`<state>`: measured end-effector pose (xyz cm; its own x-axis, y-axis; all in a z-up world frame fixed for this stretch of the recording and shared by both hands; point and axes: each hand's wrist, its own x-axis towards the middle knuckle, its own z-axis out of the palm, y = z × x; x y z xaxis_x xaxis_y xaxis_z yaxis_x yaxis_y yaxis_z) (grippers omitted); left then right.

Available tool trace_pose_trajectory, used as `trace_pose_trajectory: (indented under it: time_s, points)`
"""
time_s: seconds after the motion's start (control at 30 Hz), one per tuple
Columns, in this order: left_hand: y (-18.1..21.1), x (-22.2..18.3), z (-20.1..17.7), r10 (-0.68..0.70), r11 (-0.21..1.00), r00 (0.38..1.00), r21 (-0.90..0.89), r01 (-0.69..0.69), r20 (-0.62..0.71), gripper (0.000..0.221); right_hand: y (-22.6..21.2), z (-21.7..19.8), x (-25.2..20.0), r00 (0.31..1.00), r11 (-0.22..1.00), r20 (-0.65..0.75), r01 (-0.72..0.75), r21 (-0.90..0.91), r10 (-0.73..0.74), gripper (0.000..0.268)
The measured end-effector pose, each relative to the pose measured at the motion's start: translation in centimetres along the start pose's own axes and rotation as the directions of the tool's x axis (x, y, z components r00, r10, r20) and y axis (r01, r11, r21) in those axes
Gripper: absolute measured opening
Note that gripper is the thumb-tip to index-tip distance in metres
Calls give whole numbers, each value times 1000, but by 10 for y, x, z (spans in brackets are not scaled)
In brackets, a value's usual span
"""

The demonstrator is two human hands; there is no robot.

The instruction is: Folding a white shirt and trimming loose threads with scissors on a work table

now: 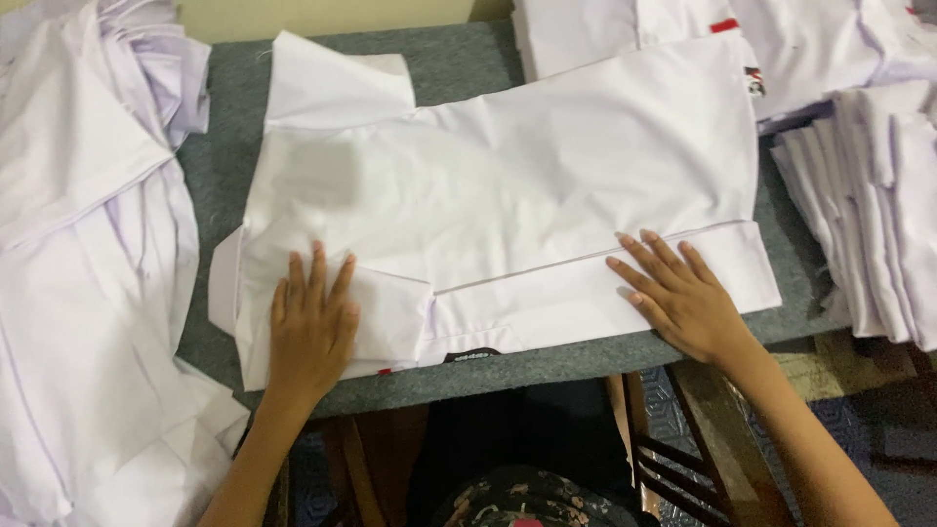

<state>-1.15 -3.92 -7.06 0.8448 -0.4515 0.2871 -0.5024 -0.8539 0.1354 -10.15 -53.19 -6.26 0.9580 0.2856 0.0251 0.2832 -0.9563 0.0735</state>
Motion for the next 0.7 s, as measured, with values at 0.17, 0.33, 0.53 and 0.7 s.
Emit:
trace_pose_trajectory:
  time_s: [0.17,0.33,0.53,0.7]
  points:
    - [-4,-8,1,-10,1000,1000,-23,9,-14,61,21,1,-9,996,996,18,-89,21,88,53]
    - [-2,-15,-9,-61,998,998,12,61,31,66,31,-24,-13,977,922,87,-212,325,194,62]
    - [-9,-31,-10,-75,995,997,57,77,-35,69,43,-30,-12,967,912,133,-251,324,219,65]
    - [-10,-50,-20,-122,976,992,178,127,-39,68,60,-35,-20,909,818,62,-400,413,413,64]
